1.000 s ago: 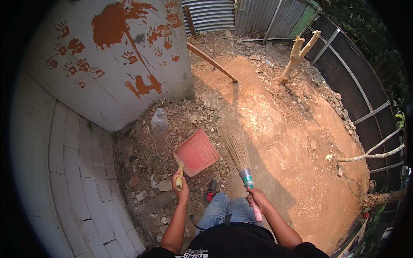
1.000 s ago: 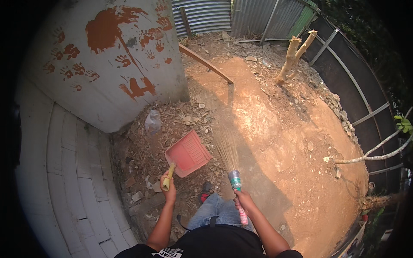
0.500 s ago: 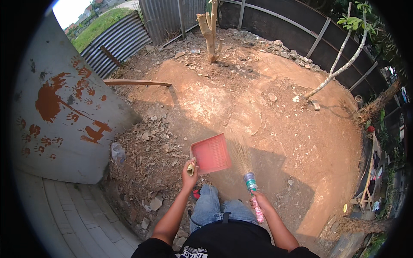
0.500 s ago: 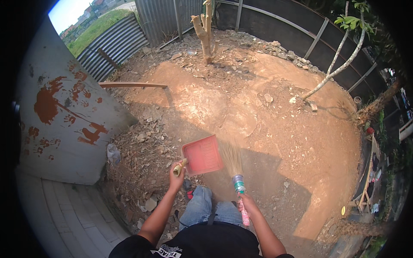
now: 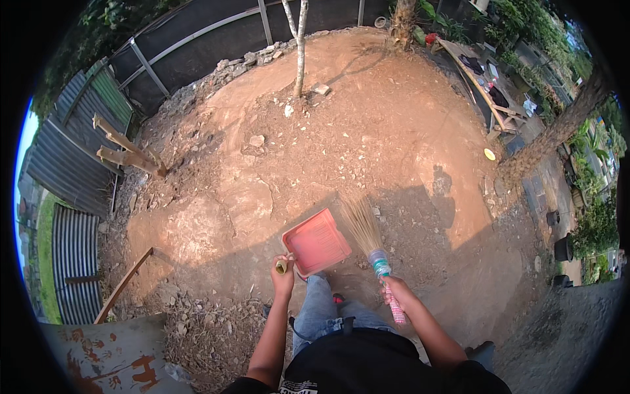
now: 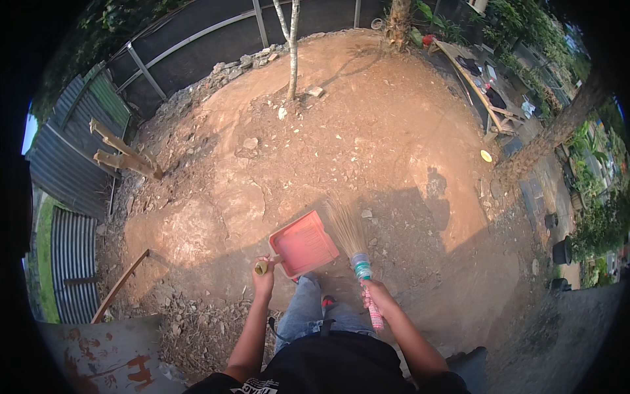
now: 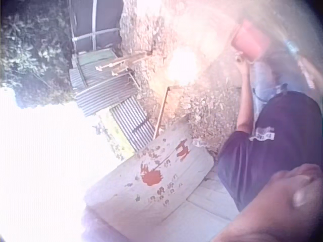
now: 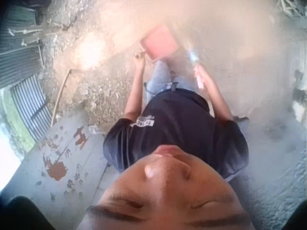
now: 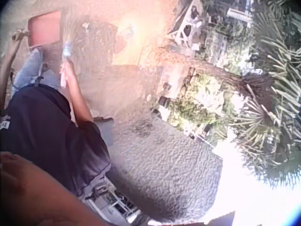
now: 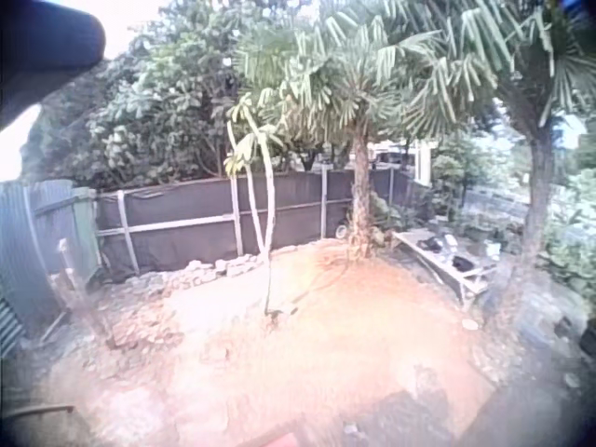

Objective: The person sweeps debris, including dirt, leaves, and plastic waste, into a red dustpan using a traditional broom. They move around a dirt yard, gathering trash from various spots and depositing it into the dustpan.

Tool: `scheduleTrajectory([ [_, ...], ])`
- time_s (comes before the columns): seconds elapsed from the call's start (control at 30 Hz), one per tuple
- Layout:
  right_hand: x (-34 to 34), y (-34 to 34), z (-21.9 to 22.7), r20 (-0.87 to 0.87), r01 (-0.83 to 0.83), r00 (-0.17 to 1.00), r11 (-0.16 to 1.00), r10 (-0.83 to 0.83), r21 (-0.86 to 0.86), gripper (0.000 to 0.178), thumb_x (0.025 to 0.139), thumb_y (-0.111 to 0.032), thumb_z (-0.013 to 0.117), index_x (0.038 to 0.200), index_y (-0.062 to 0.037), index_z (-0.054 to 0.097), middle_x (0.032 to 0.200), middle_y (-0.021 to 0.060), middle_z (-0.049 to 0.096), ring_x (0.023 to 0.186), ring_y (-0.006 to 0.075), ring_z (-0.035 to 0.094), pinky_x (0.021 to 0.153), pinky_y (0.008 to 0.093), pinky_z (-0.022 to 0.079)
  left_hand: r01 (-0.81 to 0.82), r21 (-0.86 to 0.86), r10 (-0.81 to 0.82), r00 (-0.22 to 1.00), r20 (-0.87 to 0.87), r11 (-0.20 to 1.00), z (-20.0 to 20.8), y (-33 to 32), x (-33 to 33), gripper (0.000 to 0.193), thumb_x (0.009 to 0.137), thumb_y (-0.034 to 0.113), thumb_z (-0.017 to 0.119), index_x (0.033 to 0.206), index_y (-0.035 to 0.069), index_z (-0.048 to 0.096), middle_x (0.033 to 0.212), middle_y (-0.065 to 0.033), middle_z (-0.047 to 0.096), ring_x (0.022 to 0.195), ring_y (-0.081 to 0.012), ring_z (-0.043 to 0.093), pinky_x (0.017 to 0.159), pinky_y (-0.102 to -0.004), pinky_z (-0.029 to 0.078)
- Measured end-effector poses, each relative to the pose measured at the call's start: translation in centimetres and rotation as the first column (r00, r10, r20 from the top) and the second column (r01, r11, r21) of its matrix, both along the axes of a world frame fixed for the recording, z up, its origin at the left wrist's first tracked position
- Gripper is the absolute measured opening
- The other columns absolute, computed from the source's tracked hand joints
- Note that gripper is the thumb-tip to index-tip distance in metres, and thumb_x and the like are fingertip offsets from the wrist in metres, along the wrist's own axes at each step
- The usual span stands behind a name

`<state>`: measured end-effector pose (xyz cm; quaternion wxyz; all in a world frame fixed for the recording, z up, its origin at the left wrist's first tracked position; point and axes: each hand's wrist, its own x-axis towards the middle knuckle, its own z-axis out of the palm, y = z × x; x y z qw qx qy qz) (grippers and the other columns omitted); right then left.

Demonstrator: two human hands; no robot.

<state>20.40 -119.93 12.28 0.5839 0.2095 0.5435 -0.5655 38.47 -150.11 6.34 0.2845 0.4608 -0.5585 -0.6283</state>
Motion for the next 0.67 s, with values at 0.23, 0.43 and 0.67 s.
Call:
scheduleTrajectory([
  [0.23,-8.3,6.0,-0.2,-0.122,0.4,0.912,0.914,-0.391,0.064,0.023,0.094,-0.03,0.058,0.1,-0.0091,0.049,0.068,0.0015,0.05,0.046,0.0076,0.041,0.038,0.0239,0.035,0.53,-0.024,-0.528,0.846,0.071,0.847,-1.9,3.4,-22.3,0.016,0.089,0.001,0.064,0.086,0.007,0.05,0.1,-0.0072,0.059,0.106,-0.019,0.056,0.094,-0.0341,0.041],
  [0.43,-12.1,12.4,-0.6,-0.153,0.711,0.698,0.703,-0.7,0.023,0.027,0.093,-0.03,0.06,0.101,-0.0082,0.047,0.07,0.0006,0.049,0.048,0.0084,0.044,0.04,0.0259,0.038,0.851,-0.069,-0.851,0.523,0.044,0.52,-4.2,12.3,-41.0,0.014,0.089,0.002,0.063,0.09,0.006,0.051,0.109,-0.011,0.06,0.105,-0.0206,0.056,0.095,-0.0348,0.041],
  [0.67,-15.1,23.3,-2.2,-0.054,0.928,0.373,0.373,-0.926,0.015,0.03,0.094,-0.034,0.06,0.107,-0.0106,0.047,0.072,-0.0001,0.048,0.048,0.0091,0.042,0.039,0.0275,0.037,0.986,0.116,-0.993,0.113,0.028,0.116,-6.0,30.0,-59.9,0.016,0.094,0.011,0.062,0.105,0.009,0.051,0.13,-0.0124,0.053,0.095,-0.0139,0.052,0.079,-0.029,0.046],
])
